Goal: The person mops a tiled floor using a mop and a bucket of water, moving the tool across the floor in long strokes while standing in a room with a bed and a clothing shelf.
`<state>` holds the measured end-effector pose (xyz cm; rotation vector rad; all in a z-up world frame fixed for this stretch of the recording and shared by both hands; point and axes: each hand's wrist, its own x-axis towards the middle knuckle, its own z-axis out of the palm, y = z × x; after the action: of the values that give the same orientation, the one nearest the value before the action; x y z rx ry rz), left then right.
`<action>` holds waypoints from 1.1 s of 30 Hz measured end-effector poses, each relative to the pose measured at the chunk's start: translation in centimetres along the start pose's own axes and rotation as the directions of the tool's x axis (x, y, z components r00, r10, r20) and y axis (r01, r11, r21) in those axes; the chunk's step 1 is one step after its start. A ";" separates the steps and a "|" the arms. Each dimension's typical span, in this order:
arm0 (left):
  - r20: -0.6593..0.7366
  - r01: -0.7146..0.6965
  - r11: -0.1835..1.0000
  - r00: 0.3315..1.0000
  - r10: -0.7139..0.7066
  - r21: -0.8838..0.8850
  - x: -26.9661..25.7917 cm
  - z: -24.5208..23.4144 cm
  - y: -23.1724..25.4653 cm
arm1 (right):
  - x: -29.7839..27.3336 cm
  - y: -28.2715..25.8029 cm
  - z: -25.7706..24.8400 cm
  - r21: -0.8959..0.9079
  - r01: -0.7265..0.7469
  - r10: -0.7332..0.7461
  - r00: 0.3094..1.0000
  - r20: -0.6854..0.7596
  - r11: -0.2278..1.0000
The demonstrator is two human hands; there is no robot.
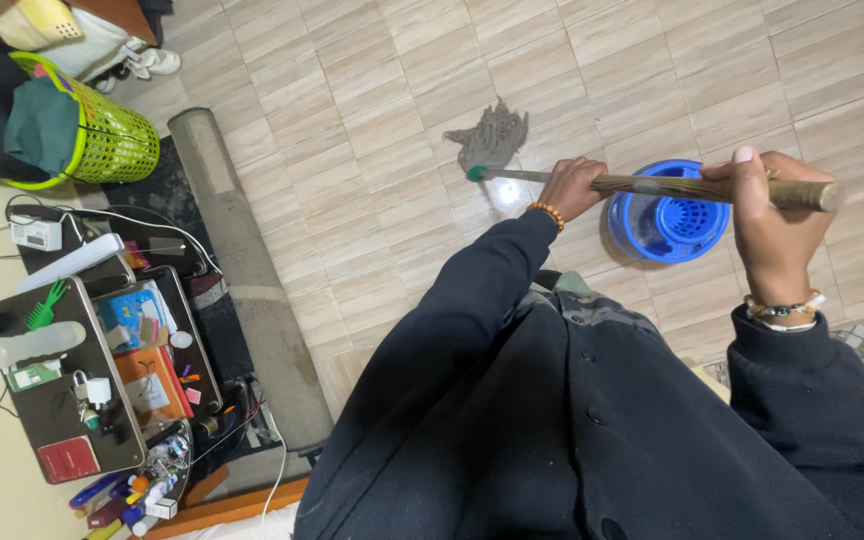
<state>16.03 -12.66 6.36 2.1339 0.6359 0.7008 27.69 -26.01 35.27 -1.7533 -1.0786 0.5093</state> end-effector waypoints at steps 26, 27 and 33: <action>0.082 0.189 0.972 0.976 -0.202 0.142 -9.9 -6.5 -5.8 | -4.7 4.0 8.8 0.357 -0.177 0.161 0.984 0.074 0.917; 0.088 0.202 0.967 0.972 -0.217 0.153 -10.4 -6.9 -6.1 | -4.8 3.8 9.4 0.400 -0.193 0.173 0.981 0.085 0.896; 0.044 0.246 0.944 0.964 -0.262 0.221 -12.9 -8.9 -7.6 | -5.1 3.0 12.2 0.444 -0.208 0.152 0.976 0.158 0.872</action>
<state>-0.74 -11.93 1.69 2.2061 0.9640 0.4268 17.35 -24.39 26.58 -1.4176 -0.7912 0.9170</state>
